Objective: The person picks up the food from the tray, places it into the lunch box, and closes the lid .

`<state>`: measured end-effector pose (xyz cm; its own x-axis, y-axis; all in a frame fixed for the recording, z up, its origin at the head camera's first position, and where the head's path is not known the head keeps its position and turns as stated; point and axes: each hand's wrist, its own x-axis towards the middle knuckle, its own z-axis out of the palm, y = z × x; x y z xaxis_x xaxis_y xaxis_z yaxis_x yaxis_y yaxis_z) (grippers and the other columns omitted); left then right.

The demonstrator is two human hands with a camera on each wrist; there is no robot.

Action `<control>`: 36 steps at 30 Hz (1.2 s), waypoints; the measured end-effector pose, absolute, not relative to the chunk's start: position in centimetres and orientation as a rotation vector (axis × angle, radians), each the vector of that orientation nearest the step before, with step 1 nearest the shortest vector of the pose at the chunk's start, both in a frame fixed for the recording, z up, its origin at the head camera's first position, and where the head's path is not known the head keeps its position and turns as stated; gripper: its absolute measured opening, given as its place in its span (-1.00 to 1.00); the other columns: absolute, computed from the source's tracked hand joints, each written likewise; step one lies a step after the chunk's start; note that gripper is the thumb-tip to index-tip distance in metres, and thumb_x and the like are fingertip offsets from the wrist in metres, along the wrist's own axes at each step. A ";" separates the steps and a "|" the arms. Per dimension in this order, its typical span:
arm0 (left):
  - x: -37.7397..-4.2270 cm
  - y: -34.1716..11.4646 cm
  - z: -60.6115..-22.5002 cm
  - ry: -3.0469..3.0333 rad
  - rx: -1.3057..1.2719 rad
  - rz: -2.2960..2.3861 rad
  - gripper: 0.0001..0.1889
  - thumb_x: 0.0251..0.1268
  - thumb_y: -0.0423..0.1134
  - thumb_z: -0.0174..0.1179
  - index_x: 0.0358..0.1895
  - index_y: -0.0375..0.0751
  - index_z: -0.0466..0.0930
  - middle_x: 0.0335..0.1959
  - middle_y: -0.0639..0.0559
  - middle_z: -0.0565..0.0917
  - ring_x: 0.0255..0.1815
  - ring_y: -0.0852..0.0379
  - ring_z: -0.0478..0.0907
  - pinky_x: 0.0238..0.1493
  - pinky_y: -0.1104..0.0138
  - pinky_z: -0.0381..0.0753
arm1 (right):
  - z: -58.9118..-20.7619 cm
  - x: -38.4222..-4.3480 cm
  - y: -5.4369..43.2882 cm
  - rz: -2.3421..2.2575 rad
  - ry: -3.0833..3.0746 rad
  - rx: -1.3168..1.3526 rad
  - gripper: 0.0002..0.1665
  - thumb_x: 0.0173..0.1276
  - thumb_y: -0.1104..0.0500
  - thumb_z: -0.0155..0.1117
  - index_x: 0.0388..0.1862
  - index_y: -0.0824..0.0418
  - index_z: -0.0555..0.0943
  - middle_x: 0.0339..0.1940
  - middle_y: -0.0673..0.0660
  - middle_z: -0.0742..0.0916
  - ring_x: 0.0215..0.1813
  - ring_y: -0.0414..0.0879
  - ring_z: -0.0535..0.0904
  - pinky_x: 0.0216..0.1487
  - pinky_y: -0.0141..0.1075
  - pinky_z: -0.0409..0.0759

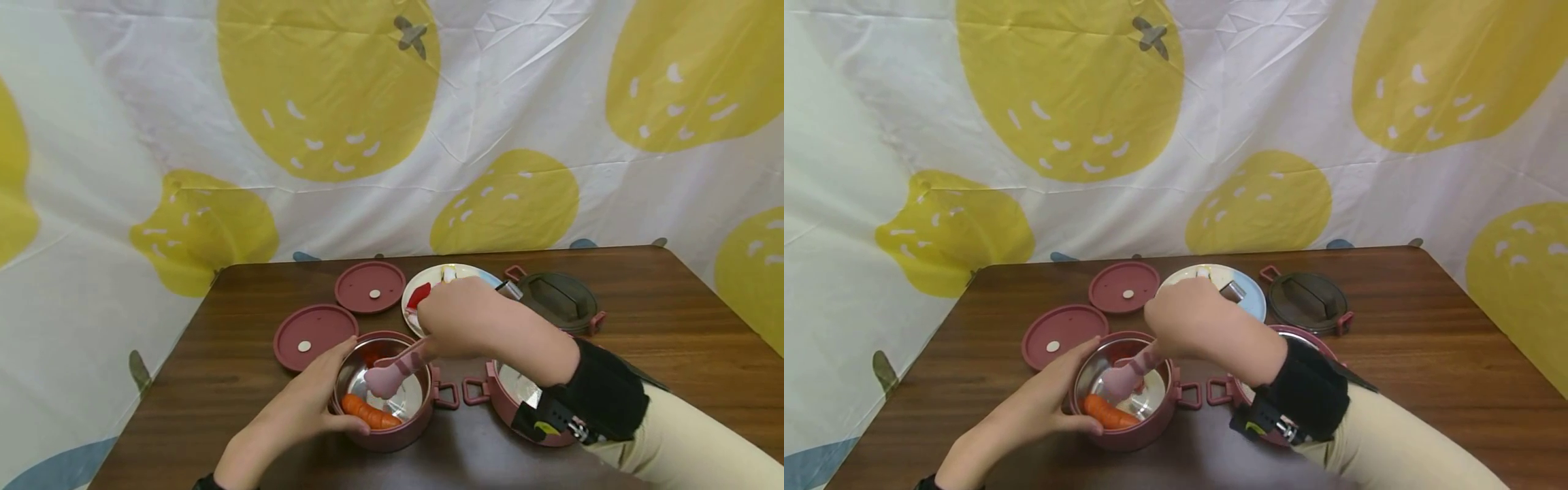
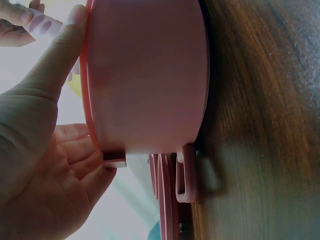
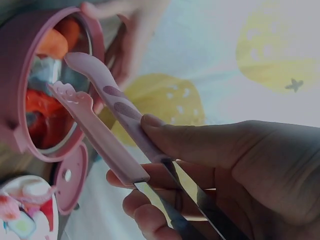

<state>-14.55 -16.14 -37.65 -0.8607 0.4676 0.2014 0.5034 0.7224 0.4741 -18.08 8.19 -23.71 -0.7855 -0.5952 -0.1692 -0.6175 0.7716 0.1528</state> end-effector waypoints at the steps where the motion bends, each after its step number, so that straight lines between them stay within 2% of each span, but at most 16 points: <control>1: -14.5 -16.1 -37.6 -2.851 -0.807 -0.815 0.19 -0.18 0.21 0.55 0.49 -0.37 0.17 0.48 -0.25 0.35 0.47 -0.18 0.34 0.44 -0.11 0.35 | -23.5 -18.2 8.4 0.305 2.859 -0.969 -0.44 0.21 -0.34 0.35 -0.73 0.00 0.52 -0.60 0.00 0.62 -0.46 -0.10 0.53 -0.45 -0.12 0.57; 6: -14.5 -16.2 -37.5 -2.852 -0.803 -0.827 0.19 -0.18 0.19 0.56 0.49 -0.38 0.17 0.47 -0.26 0.35 0.47 -0.19 0.34 0.44 -0.11 0.36 | -22.3 -18.9 9.5 0.261 2.901 -0.875 -0.47 0.24 -0.27 0.36 -0.76 -0.02 0.50 -0.65 -0.06 0.52 -0.50 -0.12 0.42 -0.52 -0.21 0.36; 8: -14.5 -16.2 -37.5 -2.856 -0.801 -0.831 0.19 -0.18 0.19 0.56 0.50 -0.38 0.17 0.47 -0.26 0.35 0.47 -0.19 0.34 0.43 -0.12 0.36 | -22.0 -19.2 10.0 0.258 2.927 -0.841 -0.50 0.25 -0.25 0.37 -0.73 -0.02 0.51 -0.64 -0.06 0.52 -0.49 -0.11 0.41 -0.52 -0.22 0.35; 15: -14.5 -16.1 -37.5 -2.879 -0.787 -0.850 0.19 -0.18 0.18 0.56 0.51 -0.34 0.16 0.49 -0.24 0.33 0.48 -0.18 0.32 0.45 -0.11 0.34 | -22.0 -20.1 11.8 0.328 3.001 -0.667 -0.42 0.19 -0.37 0.37 -0.65 0.05 0.52 -0.58 -0.01 0.52 -0.44 -0.06 0.46 -0.48 -0.15 0.48; 25: -14.5 -16.2 -37.6 -2.864 -0.790 -0.826 0.19 -0.19 0.20 0.55 0.50 -0.35 0.18 0.49 -0.26 0.33 0.48 -0.21 0.32 0.44 -0.12 0.35 | -23.5 -20.8 12.6 0.437 3.020 -0.564 -0.63 0.24 -0.09 0.43 -0.60 0.09 0.60 -0.51 0.05 0.64 -0.46 -0.03 0.50 -0.46 -0.08 0.57; 36: -14.5 -16.0 -37.8 -2.858 -0.793 -0.838 0.17 -0.19 0.19 0.56 0.49 -0.34 0.19 0.49 -0.27 0.33 0.48 -0.22 0.32 0.44 -0.14 0.35 | -25.5 -21.8 12.4 0.486 2.957 -0.493 -0.75 0.25 -0.02 0.43 -0.41 0.14 0.72 -0.41 0.10 0.72 -0.41 -0.03 0.56 -0.39 -0.07 0.64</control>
